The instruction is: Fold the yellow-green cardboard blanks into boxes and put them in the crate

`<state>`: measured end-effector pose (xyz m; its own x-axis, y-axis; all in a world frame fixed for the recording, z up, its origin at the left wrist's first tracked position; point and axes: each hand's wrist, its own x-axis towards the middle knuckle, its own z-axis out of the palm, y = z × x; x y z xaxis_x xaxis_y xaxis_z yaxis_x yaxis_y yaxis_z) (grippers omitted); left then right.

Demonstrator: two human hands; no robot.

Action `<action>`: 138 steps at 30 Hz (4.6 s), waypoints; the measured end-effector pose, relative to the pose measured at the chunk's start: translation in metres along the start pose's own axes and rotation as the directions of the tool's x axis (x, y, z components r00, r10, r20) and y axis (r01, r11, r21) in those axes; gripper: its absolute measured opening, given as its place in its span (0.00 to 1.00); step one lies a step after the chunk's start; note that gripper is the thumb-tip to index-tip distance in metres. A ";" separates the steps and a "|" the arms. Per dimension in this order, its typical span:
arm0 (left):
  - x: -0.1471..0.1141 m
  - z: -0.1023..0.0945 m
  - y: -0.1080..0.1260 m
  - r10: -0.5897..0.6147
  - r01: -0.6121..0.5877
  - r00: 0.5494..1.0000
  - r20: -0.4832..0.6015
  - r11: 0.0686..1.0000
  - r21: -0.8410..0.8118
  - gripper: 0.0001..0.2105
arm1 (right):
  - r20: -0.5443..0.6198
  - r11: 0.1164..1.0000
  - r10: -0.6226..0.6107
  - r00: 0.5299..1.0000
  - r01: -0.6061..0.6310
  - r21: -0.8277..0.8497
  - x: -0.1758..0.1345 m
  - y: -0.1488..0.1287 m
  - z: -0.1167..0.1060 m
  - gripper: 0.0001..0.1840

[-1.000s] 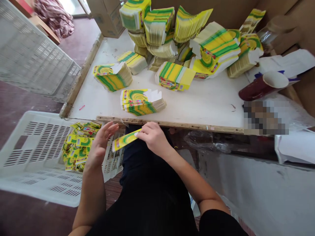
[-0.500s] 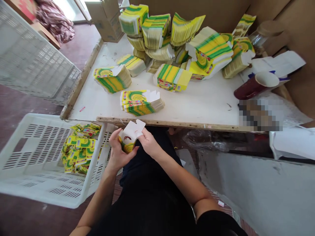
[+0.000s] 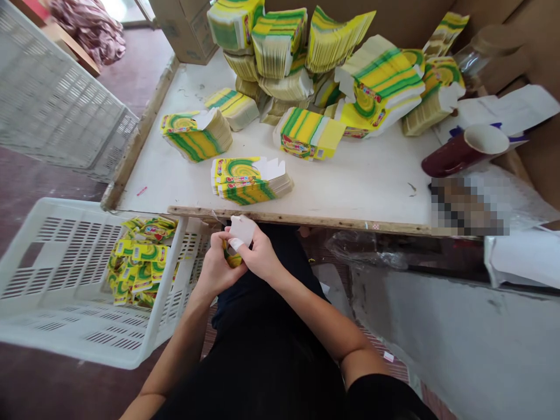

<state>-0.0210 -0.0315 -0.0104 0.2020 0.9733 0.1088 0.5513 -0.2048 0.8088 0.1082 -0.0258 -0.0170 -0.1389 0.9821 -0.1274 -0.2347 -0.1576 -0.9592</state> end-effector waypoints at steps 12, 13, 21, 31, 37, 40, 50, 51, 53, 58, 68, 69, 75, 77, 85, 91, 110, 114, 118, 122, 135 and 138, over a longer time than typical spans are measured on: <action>-0.002 0.010 -0.015 0.016 -0.009 0.993 -0.119 0.999 0.051 0.25 | 0.105 0.894 -0.252 0.962 0.273 -0.356 -0.005 0.011 -0.015 0.26; -0.003 0.008 -0.014 -0.012 0.024 0.990 -0.140 0.996 0.081 0.27 | 0.085 0.887 -0.263 0.961 0.276 -0.370 -0.004 0.011 -0.017 0.26; -0.001 -0.018 -0.001 -0.023 0.035 0.996 -0.091 0.991 0.131 0.20 | 0.315 0.771 -0.252 0.915 0.387 -0.506 -0.001 0.000 -0.035 0.16; 0.010 -0.020 0.007 -0.034 0.042 0.997 -0.069 0.993 0.114 0.21 | 0.378 0.782 -0.217 0.900 0.392 -0.485 0.006 -0.010 -0.045 0.17; 0.005 -0.041 -0.018 -0.093 0.120 0.967 -0.239 0.988 0.102 0.24 | 0.217 0.763 -0.336 0.916 0.400 -0.507 0.015 -0.010 -0.018 0.28; -0.002 -0.081 -0.040 -0.077 0.270 0.807 -0.585 0.930 0.250 0.29 | 0.134 0.637 -0.450 0.883 0.422 -0.645 0.042 -0.034 -0.023 0.22; -0.020 -0.077 -0.059 -0.336 0.383 0.826 -0.452 0.924 0.013 0.22 | -0.035 0.264 -0.372 0.928 0.069 -0.962 0.106 -0.059 -0.041 0.22; -0.017 -0.064 -0.055 -0.368 0.370 0.851 -0.374 0.927 -0.069 0.22 | -0.034 0.260 -0.405 0.914 0.080 -0.962 0.101 -0.060 -0.039 0.22; -0.009 -0.041 -0.046 -0.376 0.325 0.904 -0.203 0.913 -0.245 0.24 | -0.020 0.277 -0.439 0.898 0.114 -0.954 0.087 -0.062 -0.032 0.24; 0.015 -0.008 -0.018 -0.234 0.069 0.966 -0.112 0.646 -0.760 0.30 | 0.128 0.499 -0.345 0.930 0.298 -0.814 0.033 -0.046 -0.002 0.23; 0.034 -0.010 0.004 -0.438 -0.135 0.834 -0.335 0.427 -0.894 0.27 | 0.231 0.988 0.000 0.973 0.035 -0.151 0.000 -0.004 0.028 0.29; 0.032 -0.009 0.002 -0.437 -0.110 0.836 -0.332 0.459 -0.882 0.29 | 0.208 0.989 0.022 0.978 0.009 -0.145 0.002 -0.003 0.025 0.27; 0.013 -0.002 -0.011 -0.265 -0.029 0.883 -0.388 0.794 -0.608 0.22 | 0.127 0.997 -0.061 0.990 0.067 -0.045 0.009 -0.004 -0.003 0.10; 0.008 -0.004 -0.016 -0.283 0.023 0.864 -0.416 0.848 -0.529 0.19 | 0.117 0.983 -0.123 0.985 0.137 -0.123 0.008 -0.004 -0.013 0.08; 0.006 -0.050 -0.028 -0.181 0.159 0.983 -0.022 0.909 -0.386 0.42 | 0.319 0.289 -0.603 0.731 0.573 -0.767 0.003 -0.014 -0.043 0.14; 0.005 -0.041 -0.006 -0.178 0.175 0.950 0.256 0.984 0.034 0.34 | 0.468 0.244 -0.604 0.645 0.709 -0.662 -0.009 -0.020 -0.021 0.11; -0.004 0.001 -0.011 0.067 -0.067 0.998 -0.004 0.998 -0.018 0.16 | 0.216 0.982 -0.100 0.971 0.131 -0.136 -0.006 0.005 -0.003 0.40; -0.002 0.007 -0.022 0.116 -0.111 0.984 -0.138 0.993 0.042 0.18 | 0.305 0.870 -0.245 0.920 0.348 -0.350 -0.010 0.006 -0.006 0.26; -0.004 0.002 -0.020 0.081 -0.056 0.982 -0.171 0.988 0.143 0.26 | 0.265 0.813 -0.334 0.904 0.419 -0.403 -0.006 0.006 -0.015 0.26; -0.006 -0.012 -0.012 -0.029 0.049 0.995 -0.099 0.977 0.208 0.23 | 0.314 0.767 -0.270 0.910 0.400 -0.501 -0.003 0.003 -0.024 0.24; 0.006 -0.022 0.005 -0.013 0.010 1.000 0.022 0.992 0.122 0.16 | 0.261 0.759 -0.281 0.924 0.380 -0.529 0.004 -0.010 -0.034 0.09; 0.003 -0.022 0.002 -0.029 0.027 0.999 0.035 0.997 0.067 0.13 | 0.206 0.793 -0.314 0.927 0.376 -0.480 0.007 -0.001 -0.020 0.10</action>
<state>-0.0372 -0.0267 0.0049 0.2137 0.9747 0.0649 0.6099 -0.1851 0.7705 0.1270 -0.0171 -0.0222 -0.2534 0.9383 0.2355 0.2239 0.2937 -0.9293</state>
